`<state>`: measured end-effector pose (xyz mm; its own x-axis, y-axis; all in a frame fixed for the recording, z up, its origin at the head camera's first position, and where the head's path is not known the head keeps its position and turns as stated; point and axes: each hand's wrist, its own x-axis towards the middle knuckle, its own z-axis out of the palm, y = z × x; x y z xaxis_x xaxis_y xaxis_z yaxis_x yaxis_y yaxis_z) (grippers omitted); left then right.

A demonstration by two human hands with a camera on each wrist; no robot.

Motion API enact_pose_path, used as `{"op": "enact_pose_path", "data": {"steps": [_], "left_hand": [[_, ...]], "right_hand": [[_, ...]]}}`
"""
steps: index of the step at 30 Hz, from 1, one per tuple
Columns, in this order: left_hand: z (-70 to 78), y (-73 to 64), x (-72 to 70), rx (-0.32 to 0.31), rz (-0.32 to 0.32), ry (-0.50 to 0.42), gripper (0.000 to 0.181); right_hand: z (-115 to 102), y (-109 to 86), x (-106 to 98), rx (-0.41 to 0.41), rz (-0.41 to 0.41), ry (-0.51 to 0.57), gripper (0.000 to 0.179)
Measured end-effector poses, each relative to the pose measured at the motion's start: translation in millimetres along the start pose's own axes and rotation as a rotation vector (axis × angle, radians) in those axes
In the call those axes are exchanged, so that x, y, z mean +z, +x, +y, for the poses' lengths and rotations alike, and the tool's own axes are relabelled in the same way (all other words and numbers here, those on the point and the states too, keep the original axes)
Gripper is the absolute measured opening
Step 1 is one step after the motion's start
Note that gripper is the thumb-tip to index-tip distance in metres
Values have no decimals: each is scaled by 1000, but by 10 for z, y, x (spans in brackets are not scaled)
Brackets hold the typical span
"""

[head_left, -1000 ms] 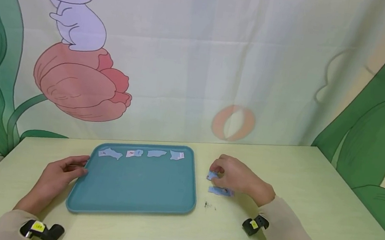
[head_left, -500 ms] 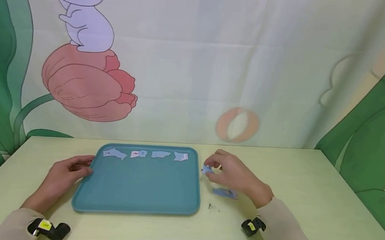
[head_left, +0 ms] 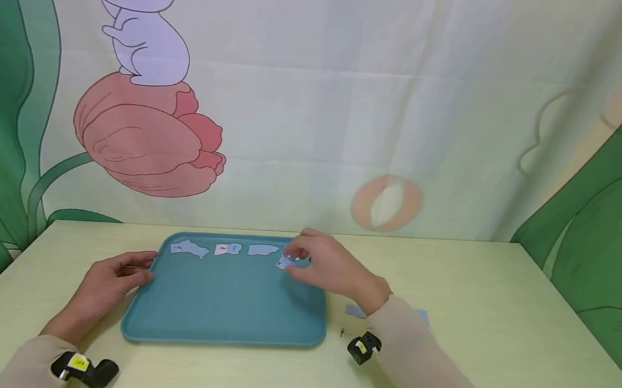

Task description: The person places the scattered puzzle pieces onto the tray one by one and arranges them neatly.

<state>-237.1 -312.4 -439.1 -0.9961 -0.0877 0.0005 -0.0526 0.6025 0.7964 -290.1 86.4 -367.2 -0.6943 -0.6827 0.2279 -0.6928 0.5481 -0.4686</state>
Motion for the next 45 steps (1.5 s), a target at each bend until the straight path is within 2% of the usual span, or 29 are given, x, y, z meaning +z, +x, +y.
{"op": "enact_pose_path", "data": {"steps": [8,16,21,38,45], "left_hand": [[18,8,5,-12,-6,-5,54],[24,3,1,-22,0,-7,54],[-4,-15,-15,-24,7,-5,53],[1,16,37,-12,-1,-15,53],[0,3,3,-11,5,-17,52]], "right_hand": [[-154,370,189,20,-34,23,25],[-366,661,340,33,-90,85,28],[-474,841,489,30,-115,85,26],[-614,1214,831,44,-179,11,26],[-695,1378,997,33,-206,-42,25]]}}
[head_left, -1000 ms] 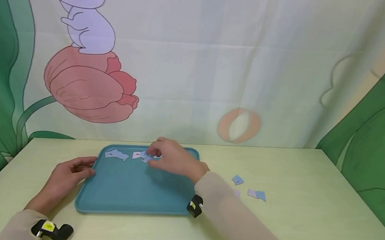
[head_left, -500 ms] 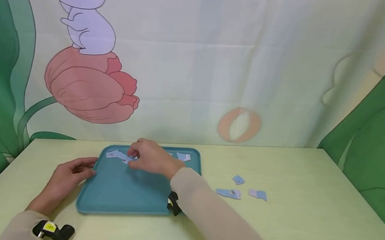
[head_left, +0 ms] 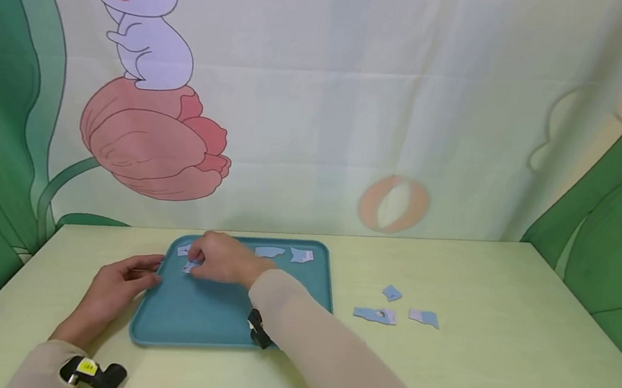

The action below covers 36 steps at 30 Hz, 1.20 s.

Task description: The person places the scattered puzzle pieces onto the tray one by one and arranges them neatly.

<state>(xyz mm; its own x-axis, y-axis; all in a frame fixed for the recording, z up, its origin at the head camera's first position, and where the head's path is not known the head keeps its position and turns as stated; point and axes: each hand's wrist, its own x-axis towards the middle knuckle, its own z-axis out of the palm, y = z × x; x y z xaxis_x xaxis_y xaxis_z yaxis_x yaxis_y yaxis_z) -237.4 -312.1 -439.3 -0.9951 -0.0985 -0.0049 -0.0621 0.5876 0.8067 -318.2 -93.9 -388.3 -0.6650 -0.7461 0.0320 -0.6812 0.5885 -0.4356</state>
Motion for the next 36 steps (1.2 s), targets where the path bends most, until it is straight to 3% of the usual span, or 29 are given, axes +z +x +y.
{"op": "enact_pose_path", "data": {"steps": [18,36], "left_hand": [[14,18,28,9,-13,-7,52],[15,19,15,-3,0,5,51]], "right_hand": [[-88,101,102,47,-39,-74,23],[-214,190,140,64,-56,-231,21]]}}
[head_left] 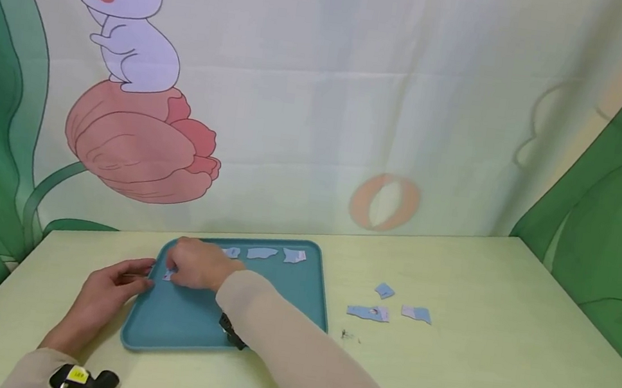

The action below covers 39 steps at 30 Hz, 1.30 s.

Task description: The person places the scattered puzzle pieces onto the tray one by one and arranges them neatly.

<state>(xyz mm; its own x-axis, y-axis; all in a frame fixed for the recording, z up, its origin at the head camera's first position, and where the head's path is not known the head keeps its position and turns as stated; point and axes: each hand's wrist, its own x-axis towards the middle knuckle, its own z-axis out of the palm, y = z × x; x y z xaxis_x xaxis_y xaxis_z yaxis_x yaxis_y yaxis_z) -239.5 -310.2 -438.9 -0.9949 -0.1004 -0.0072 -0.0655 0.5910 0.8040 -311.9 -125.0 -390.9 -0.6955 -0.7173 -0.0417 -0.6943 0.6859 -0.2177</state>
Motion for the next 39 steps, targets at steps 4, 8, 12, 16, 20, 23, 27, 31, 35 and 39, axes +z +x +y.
{"op": "enact_pose_path", "data": {"steps": [4,8,12,16,20,23,27,31,35,39], "left_hand": [[-5,-4,6,-1,-10,-1,52],[-24,5,2,7,-13,10,52],[-40,-3,-10,11,-16,-1,52],[-31,-14,-7,9,-19,-5,52],[-20,-8,-6,-4,-23,-12,53],[-15,-5,-6,-17,-19,-13,54],[-9,-14,-8,-33,-11,-5,55],[-14,-15,1,-34,-11,-1,54],[-21,-10,12,-22,-10,6,54],[-18,-2,12,-18,-5,6,54]], "right_hand": [[6,-24,1,4,-7,8,22],[4,-94,-45,-9,-35,51,30],[11,-230,-133,-63,-44,99,35],[74,-429,-240,-107,-14,137,38],[187,-660,-347,-110,30,145,40],[288,-833,-413,-107,56,162,39],[443,-1066,-468,-96,84,203,38],[611,-1315,-506,-77,111,233,37],[790,-1549,-528,-66,142,246,35],[958,-1769,-546,-72,181,261,34]]}}
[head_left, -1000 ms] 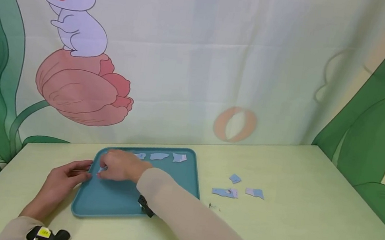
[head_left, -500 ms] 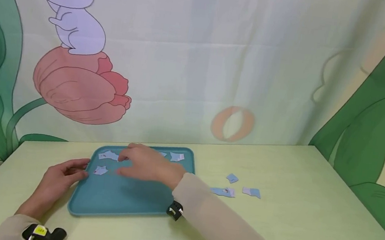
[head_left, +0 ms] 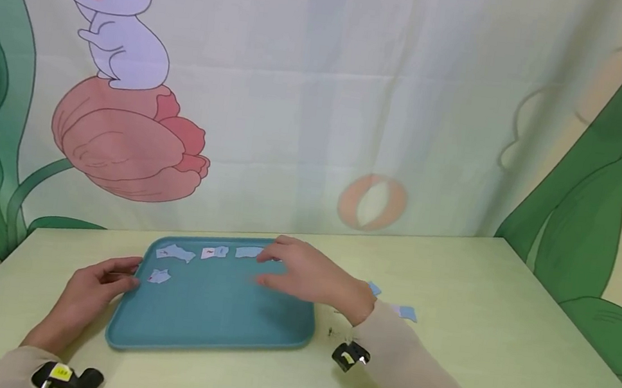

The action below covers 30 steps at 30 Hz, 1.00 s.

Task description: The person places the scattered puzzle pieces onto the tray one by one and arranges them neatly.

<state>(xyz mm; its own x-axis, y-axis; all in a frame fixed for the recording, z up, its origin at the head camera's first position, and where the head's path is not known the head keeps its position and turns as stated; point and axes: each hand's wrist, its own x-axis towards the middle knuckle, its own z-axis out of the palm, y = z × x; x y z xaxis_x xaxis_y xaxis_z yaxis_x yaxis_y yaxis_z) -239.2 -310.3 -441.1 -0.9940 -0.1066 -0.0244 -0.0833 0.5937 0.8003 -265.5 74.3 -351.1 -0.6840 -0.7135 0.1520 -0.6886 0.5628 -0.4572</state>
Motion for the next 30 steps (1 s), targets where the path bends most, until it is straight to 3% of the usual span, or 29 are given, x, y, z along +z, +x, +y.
{"op": "enact_pose_path", "data": {"steps": [9,30], "left_hand": [[-25,-1,-36,-13,4,-12,55],[16,-6,-17,15,-1,-26,53]], "right_hand": [[191,-339,-142,13,35,62,33],[630,-779,-353,79,5,80,30]]}}
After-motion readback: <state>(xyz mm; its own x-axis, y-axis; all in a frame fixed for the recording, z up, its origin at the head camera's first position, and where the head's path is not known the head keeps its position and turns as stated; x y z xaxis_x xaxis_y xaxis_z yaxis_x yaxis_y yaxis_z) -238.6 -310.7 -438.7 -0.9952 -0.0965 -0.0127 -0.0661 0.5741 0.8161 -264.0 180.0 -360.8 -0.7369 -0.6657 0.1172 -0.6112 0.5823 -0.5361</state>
